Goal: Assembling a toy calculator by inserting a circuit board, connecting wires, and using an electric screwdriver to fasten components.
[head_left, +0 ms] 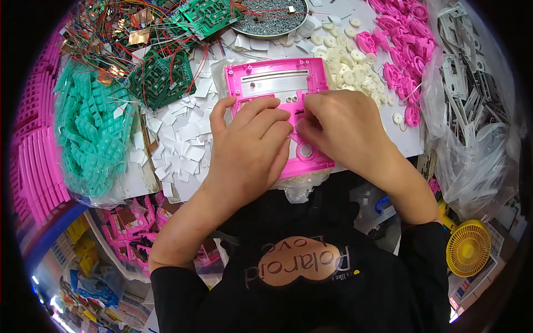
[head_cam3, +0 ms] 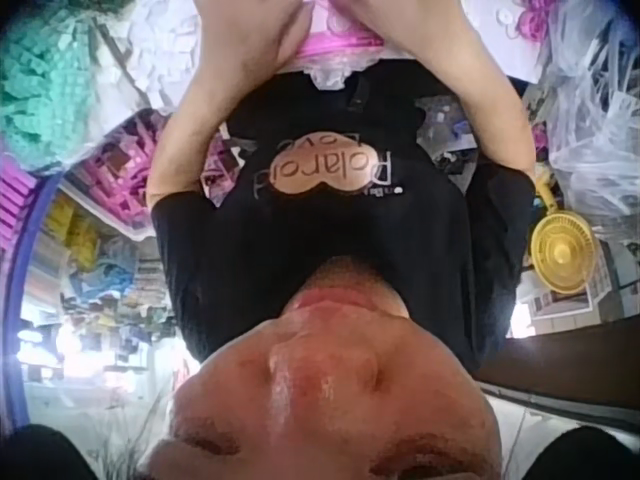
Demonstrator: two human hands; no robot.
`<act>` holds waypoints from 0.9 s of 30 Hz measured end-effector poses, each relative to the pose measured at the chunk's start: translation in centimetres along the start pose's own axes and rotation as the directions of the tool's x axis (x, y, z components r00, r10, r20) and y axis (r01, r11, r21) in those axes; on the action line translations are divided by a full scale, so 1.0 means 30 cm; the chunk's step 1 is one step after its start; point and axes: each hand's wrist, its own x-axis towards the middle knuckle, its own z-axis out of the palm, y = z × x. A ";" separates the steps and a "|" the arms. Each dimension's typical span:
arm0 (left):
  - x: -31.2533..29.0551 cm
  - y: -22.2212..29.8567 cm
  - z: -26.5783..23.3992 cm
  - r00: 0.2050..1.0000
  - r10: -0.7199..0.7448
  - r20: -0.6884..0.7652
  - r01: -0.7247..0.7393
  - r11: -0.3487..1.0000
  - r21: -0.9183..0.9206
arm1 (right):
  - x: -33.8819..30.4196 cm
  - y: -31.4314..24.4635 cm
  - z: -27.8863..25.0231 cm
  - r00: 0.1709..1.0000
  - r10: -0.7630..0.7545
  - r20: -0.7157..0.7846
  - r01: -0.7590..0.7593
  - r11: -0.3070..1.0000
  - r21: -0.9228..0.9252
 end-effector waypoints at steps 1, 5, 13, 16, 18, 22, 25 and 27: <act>-0.002 0.000 0.001 1.000 -0.004 -0.009 0.004 1.000 -0.002 | 0.007 0.001 0.001 1.000 -0.010 0.019 0.010 1.000 -0.014; -0.002 -0.001 0.008 0.999 -0.011 -0.033 0.011 1.000 -0.002 | 0.042 -0.001 -0.004 0.999 0.010 0.043 -0.007 0.997 -0.071; -0.009 -0.003 0.020 0.998 -0.021 -0.063 0.021 1.000 -0.007 | 0.001 -0.028 0.016 0.989 0.149 -0.021 -0.149 0.989 0.007; -0.007 -0.004 0.021 0.998 -0.017 -0.053 0.017 1.000 -0.006 | 0.002 -0.033 0.022 0.976 0.215 -0.018 -0.214 0.975 0.059; -0.007 -0.006 0.020 0.999 -0.013 -0.043 0.013 1.000 0.000 | 0.018 -0.036 0.011 0.971 0.235 0.040 -0.235 0.972 0.016; -0.008 -0.005 0.015 0.999 -0.015 -0.045 0.015 1.000 0.004 | 0.042 -0.030 -0.015 0.974 0.174 0.143 -0.161 0.982 -0.101; -0.008 -0.002 0.015 0.999 -0.015 -0.047 0.016 1.000 0.011 | 0.041 -0.028 -0.021 0.981 0.136 0.141 -0.123 0.988 -0.097; -0.008 -0.001 0.013 0.999 -0.011 -0.043 0.012 1.000 0.012 | 0.038 -0.026 -0.021 0.985 0.097 0.142 -0.081 0.990 -0.115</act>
